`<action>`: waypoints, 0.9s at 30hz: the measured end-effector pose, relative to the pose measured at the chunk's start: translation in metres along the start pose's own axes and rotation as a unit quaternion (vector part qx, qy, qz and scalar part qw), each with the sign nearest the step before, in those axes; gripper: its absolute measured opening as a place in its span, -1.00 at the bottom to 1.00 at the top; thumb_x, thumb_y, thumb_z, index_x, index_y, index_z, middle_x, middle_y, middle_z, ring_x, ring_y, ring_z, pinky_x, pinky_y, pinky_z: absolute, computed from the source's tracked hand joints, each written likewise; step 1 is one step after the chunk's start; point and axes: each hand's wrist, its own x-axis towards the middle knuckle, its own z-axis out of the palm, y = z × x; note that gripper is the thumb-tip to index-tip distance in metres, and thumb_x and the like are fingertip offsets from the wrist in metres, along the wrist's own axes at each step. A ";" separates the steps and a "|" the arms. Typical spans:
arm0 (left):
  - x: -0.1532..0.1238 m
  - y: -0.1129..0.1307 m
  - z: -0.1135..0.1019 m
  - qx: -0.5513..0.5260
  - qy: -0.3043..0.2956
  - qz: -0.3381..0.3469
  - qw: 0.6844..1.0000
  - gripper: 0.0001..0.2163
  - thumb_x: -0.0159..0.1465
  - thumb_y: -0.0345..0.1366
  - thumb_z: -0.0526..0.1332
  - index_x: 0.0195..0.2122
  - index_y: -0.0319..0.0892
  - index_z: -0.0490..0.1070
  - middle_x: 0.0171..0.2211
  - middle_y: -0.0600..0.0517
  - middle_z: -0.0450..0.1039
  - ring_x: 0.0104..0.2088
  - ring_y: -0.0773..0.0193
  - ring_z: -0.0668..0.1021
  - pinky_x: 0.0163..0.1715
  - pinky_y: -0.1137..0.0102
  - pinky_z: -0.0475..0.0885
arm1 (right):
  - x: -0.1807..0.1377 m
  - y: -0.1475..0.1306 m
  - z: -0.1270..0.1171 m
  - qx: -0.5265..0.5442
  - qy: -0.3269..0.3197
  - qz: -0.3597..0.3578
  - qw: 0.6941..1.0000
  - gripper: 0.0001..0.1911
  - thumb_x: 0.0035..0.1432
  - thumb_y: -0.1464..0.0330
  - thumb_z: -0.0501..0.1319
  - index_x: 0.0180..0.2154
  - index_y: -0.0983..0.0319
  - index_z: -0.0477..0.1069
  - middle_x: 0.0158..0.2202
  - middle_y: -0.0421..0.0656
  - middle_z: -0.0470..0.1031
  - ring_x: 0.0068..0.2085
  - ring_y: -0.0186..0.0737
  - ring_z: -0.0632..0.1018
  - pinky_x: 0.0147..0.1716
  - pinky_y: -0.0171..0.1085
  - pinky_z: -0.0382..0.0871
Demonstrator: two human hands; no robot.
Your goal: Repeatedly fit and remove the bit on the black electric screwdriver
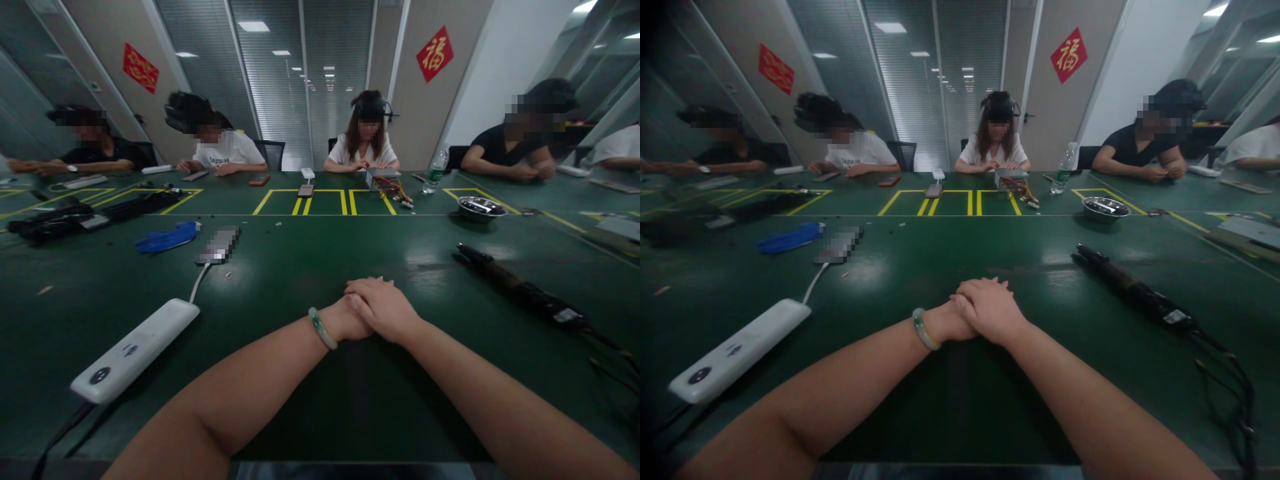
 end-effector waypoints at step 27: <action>0.003 -0.004 -0.014 -0.152 0.030 0.032 0.987 -0.42 0.39 0.06 -0.10 0.32 -0.18 0.02 0.38 -0.04 -0.13 0.38 0.15 -0.09 0.33 0.19 -0.11 | -0.191 0.266 -0.094 -0.215 0.139 0.377 0.890 -0.45 -0.01 -0.18 0.13 -0.24 0.11 0.43 -0.28 0.06 0.45 -0.29 0.18 0.51 -0.40 0.00 0.31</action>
